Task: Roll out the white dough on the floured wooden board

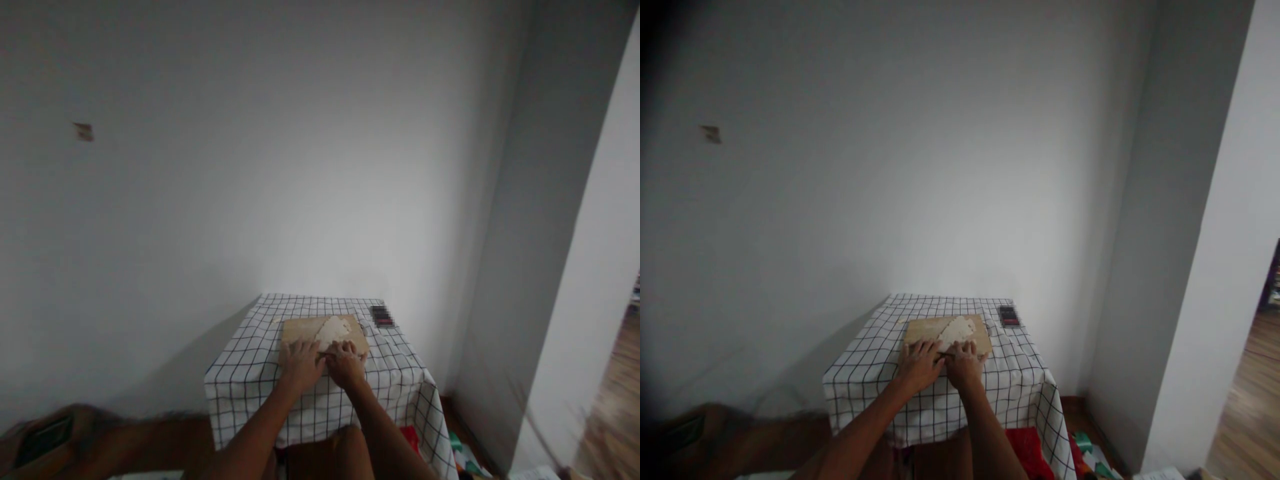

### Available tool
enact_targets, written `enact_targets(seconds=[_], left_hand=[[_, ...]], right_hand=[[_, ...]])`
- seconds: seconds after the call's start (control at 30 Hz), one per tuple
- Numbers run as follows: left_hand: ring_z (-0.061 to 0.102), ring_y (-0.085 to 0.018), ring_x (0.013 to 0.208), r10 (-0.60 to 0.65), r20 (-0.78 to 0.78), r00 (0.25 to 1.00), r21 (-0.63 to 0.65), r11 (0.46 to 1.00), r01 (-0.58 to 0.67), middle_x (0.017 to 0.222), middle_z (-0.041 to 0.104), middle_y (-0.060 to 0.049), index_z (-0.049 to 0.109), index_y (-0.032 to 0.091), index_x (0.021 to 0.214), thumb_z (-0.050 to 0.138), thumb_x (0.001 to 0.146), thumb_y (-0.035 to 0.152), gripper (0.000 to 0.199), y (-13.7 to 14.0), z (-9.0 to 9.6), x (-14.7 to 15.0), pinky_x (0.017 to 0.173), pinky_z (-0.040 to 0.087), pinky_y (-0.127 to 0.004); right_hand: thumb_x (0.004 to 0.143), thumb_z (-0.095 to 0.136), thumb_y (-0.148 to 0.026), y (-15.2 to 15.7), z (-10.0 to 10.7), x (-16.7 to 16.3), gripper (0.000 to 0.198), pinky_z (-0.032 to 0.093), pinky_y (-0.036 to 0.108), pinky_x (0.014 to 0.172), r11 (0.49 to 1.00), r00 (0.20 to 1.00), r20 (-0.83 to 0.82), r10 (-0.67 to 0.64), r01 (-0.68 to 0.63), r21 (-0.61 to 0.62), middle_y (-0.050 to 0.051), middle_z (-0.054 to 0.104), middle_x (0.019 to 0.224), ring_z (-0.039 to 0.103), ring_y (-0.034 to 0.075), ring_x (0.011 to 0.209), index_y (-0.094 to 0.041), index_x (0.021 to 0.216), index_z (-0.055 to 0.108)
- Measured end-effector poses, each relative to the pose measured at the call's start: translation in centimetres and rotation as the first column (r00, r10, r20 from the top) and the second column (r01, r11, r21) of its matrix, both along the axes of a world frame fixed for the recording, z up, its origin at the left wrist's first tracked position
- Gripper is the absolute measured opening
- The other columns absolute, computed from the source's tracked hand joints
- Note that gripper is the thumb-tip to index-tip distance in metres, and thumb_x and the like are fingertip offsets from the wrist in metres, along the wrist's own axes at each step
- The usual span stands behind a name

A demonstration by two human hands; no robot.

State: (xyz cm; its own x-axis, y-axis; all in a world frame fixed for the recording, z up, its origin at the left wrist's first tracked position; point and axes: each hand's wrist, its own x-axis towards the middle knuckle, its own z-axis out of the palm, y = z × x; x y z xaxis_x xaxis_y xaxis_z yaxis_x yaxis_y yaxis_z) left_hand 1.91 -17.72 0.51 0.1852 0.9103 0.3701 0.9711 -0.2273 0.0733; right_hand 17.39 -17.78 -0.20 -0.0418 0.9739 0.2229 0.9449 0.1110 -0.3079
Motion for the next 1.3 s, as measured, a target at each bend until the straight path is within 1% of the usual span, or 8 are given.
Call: enact_targets(seconds=[0.17, 0.3, 0.47, 0.6, 0.93, 1.07, 1.17, 1.3], left_hand=[[0.04, -0.038, 0.143, -0.01, 0.007, 1.0, -0.004, 1.0, 0.01, 0.151, 0.055, -0.006, 0.057, 0.033, 0.144, 0.047, 0.095, 0.048, 0.052, -0.2, -0.1, -0.2, 0.118, 0.02, -0.067], [0.041, -0.038, 0.142, -0.011, 0.017, 1.0, 0.016, 1.0, 0.011, 0.151, 0.056, -0.007, 0.059, 0.032, 0.143, 0.047, 0.096, 0.048, 0.051, 0.4, -0.4, -0.1, 0.118, 0.021, -0.066], [0.047, -0.036, 0.138, -0.05, 0.023, 0.998, 0.11, 0.993, 0.047, 0.145, 0.061, -0.008, 0.064, 0.029, 0.137, 0.041, 0.1, 0.046, 0.047, 1.5, -0.7, 0.0, 0.117, 0.027, -0.061], [0.046, -0.035, 0.139, -0.05, 0.021, 0.999, 0.104, 0.993, 0.047, 0.143, 0.062, -0.006, 0.065, 0.029, 0.135, 0.034, 0.103, 0.048, 0.048, 3.0, -0.9, 0.2, 0.117, 0.027, -0.062], [0.048, -0.03, 0.138, -0.055, 0.018, 0.998, 0.03, 0.998, 0.054, 0.144, 0.062, -0.003, 0.065, 0.032, 0.131, 0.032, 0.105, 0.041, 0.043, 8.5, -1.0, 0.9, 0.121, 0.016, -0.064], [0.053, -0.03, 0.131, -0.092, 0.0, 0.996, -0.015, 0.996, 0.092, 0.136, 0.067, -0.005, 0.07, 0.031, 0.121, 0.034, 0.105, 0.038, 0.041, 10.5, -0.3, 1.4, 0.119, 0.02, -0.063], [0.053, -0.033, 0.129, -0.078, -0.002, 0.997, 0.006, 0.997, 0.078, 0.131, 0.069, -0.01, 0.072, 0.028, 0.117, 0.034, 0.104, 0.037, 0.041, 12.0, -0.1, 2.0, 0.116, 0.022, -0.064], [0.052, -0.036, 0.13, 0.009, 0.023, 1.0, 0.026, 1.0, -0.01, 0.126, 0.071, -0.014, 0.073, 0.022, 0.113, 0.036, 0.104, 0.034, 0.04, 14.1, -0.1, 3.3, 0.116, 0.014, -0.07]], right_hand=[[0.101, 0.038, -0.055, 0.1, -0.6, -0.3, 0.058, 0.019, 0.069, 0.116, 1.0, 1.0, 0.007, -0.016, 0.016, 0.019, 0.013, 0.039, 0.161, 0.026, 0.034, 0.151, -0.03, 0.153, 0.043], [0.104, 0.033, -0.055, 0.4, -0.4, -0.3, 0.057, 0.021, 0.068, 0.115, 1.0, 0.999, 0.033, -0.02, 0.02, 0.025, 0.014, 0.04, 0.16, 0.028, 0.033, 0.151, -0.029, 0.154, 0.042], [0.107, 0.025, -0.051, 1.1, -0.3, -0.4, 0.055, 0.011, 0.068, 0.117, 0.996, 0.995, 0.088, -0.041, 0.033, 0.088, 0.017, 0.048, 0.154, 0.036, 0.033, 0.146, -0.028, 0.152, 0.047], [0.107, 0.022, -0.05, 2.5, -0.7, -0.3, 0.057, 0.005, 0.065, 0.119, 0.99, 0.996, 0.08, -0.04, 0.029, 0.137, 0.017, 0.054, 0.148, 0.041, 0.032, 0.143, -0.026, 0.15, 0.05], [0.107, 0.02, -0.053, 7.9, -0.5, 0.7, 0.057, 0.011, 0.063, 0.118, 0.996, 0.993, 0.112, -0.049, 0.04, 0.082, 0.011, 0.034, 0.164, 0.027, 0.033, 0.151, -0.03, 0.151, 0.048], [0.106, 0.02, -0.054, 10.4, -0.4, 0.8, 0.057, 0.008, 0.065, 0.117, 0.993, 0.989, 0.122, -0.082, 0.071, 0.093, 0.011, 0.038, 0.162, 0.024, 0.034, 0.151, -0.03, 0.149, 0.049], [0.106, 0.022, -0.054, 12.0, -0.3, 1.0, 0.056, 0.01, 0.066, 0.116, 0.99, 0.989, 0.108, -0.098, 0.086, 0.109, 0.011, 0.04, 0.16, 0.026, 0.034, 0.15, -0.03, 0.146, 0.053], [0.106, 0.021, -0.054, 13.9, 0.4, 1.2, 0.058, 0.018, 0.065, 0.115, 0.991, 0.991, 0.068, -0.116, 0.111, 0.081, 0.011, 0.039, 0.161, 0.029, 0.034, 0.149, -0.027, 0.147, 0.052]])
